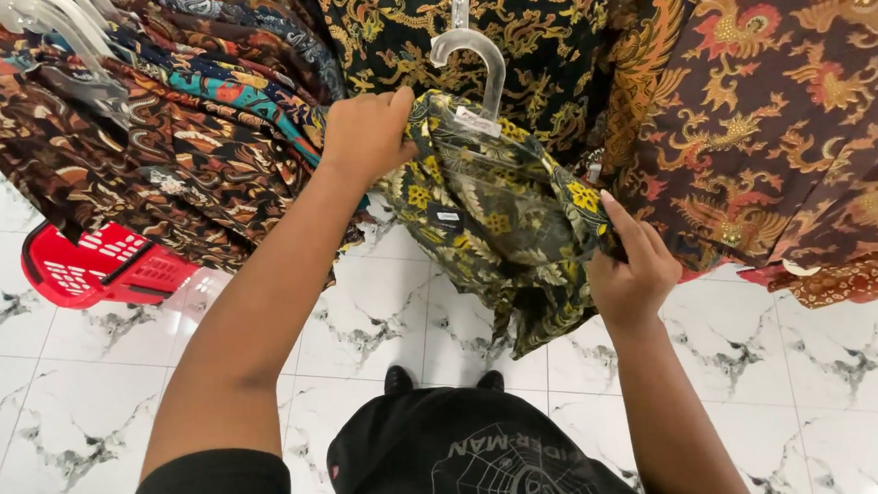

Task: The person hangs two patterned shirts on a circular clothing rack. They place each shirt on a hanger, button the front, smooth the fabric, and hang it on the rack.

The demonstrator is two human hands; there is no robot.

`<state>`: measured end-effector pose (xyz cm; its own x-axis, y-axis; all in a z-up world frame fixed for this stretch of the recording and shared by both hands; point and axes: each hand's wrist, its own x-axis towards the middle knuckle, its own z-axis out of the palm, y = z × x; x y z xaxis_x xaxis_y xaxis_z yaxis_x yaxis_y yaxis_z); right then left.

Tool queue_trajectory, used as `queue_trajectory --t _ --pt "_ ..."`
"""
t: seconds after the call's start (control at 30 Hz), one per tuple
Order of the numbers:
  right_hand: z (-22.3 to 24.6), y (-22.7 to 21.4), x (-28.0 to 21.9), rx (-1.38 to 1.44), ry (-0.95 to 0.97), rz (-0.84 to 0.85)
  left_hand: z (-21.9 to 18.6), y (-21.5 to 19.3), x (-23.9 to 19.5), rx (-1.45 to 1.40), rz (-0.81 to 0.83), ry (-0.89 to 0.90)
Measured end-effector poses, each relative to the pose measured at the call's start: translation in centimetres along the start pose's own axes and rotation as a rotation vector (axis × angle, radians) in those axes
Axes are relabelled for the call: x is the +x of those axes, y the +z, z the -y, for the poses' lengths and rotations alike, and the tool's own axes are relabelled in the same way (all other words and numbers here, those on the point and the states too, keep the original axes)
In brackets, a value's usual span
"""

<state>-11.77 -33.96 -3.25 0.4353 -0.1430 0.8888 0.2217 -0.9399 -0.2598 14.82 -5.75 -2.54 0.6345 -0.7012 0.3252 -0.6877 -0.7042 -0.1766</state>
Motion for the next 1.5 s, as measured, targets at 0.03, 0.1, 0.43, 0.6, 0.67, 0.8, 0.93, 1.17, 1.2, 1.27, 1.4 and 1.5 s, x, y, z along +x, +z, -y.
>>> queue_trajectory --t 0.03,0.1,0.43,0.6,0.67,0.8,0.93,1.17,1.2,1.27,1.4,1.5 --pt "-0.4 0.2 0.0 -0.019 -0.035 0.003 -0.6 -0.7 0.2 -0.013 0.018 -0.023" --pt "-0.3 1.3 -0.1 -0.039 -0.071 0.004 -1.8 -1.8 0.4 -0.024 0.032 -0.047" --pt "-1.0 6.6 -2.2 -0.044 -0.226 0.338 -5.7 -3.3 -0.3 -0.032 0.029 -0.021" --pt "-2.1 6.8 5.6 -0.074 -0.297 -0.084 -4.9 -3.1 -0.9 -0.067 0.016 -0.001" --pt "-2.9 7.4 7.9 -0.026 -0.197 0.383 -4.9 -3.7 -0.8 -0.067 -0.025 -0.027" --pt "-2.9 8.1 11.7 0.209 0.177 0.826 -3.5 -3.0 0.4 -0.046 -0.019 -0.067" --pt "-2.8 11.0 13.9 0.135 0.200 0.932 -1.7 -3.0 1.7 -0.044 0.017 -0.162" --pt "1.2 11.1 13.7 0.171 0.233 1.068 0.4 -0.5 -0.2 -0.210 0.253 -0.173" --pt "0.6 11.6 13.3 0.173 0.234 1.071 0.5 -0.9 -0.6 -0.211 0.256 -0.174" --pt "-0.8 12.6 12.4 0.162 0.303 1.076 0.6 -1.5 -1.2 -0.305 0.227 -0.109" --pt "-2.4 13.2 11.8 0.179 0.290 1.049 1.3 -4.7 -1.6 -0.480 0.274 -0.110" --pt "-2.6 13.2 11.7 0.269 0.316 1.010 2.1 -4.2 -1.2 -0.561 0.244 -0.159"
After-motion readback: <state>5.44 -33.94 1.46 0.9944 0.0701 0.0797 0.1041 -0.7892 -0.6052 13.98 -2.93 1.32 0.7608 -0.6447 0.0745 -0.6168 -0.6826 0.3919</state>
